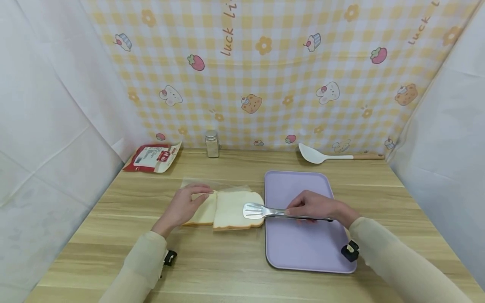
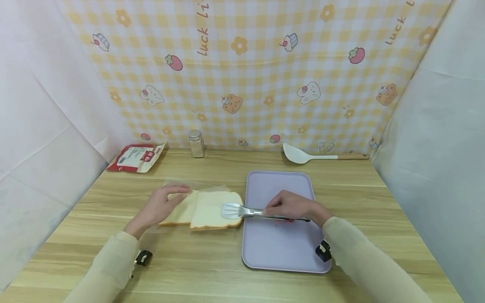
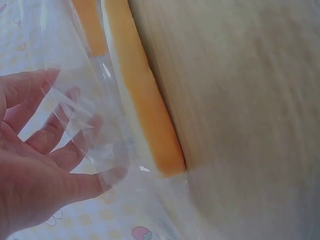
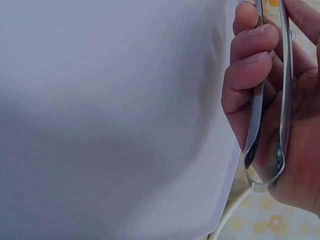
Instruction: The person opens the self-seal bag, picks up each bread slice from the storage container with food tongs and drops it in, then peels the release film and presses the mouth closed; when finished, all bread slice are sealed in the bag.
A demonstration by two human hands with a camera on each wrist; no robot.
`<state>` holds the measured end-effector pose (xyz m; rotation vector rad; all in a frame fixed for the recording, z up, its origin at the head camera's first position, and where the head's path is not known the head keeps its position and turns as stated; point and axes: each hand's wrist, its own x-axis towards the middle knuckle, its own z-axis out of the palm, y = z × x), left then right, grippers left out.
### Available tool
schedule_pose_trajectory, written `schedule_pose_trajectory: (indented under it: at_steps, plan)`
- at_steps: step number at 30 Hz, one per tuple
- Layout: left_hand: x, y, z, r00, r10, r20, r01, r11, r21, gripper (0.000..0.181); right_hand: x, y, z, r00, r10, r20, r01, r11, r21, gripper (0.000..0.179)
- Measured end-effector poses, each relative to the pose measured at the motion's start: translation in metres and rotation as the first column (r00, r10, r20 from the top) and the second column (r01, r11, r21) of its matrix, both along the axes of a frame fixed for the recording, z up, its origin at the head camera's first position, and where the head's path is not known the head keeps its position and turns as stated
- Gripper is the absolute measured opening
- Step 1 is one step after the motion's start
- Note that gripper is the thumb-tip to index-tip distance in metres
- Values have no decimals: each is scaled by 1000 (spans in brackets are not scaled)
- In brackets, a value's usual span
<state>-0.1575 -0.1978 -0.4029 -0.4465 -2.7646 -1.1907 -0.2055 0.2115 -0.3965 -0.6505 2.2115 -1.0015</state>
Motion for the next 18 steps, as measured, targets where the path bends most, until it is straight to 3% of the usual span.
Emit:
schedule_pose_trajectory:
  at_steps: [10, 18]
  plan:
    - [1, 0, 2, 999, 9, 36, -9, 1000, -7, 24, 4, -15, 1, 999, -9, -36, 9, 1000, 1, 24]
    - [2, 2, 4, 1000, 11, 21, -11, 1000, -9, 22, 7, -28, 1, 999, -30, -43, 31, 999, 13, 25]
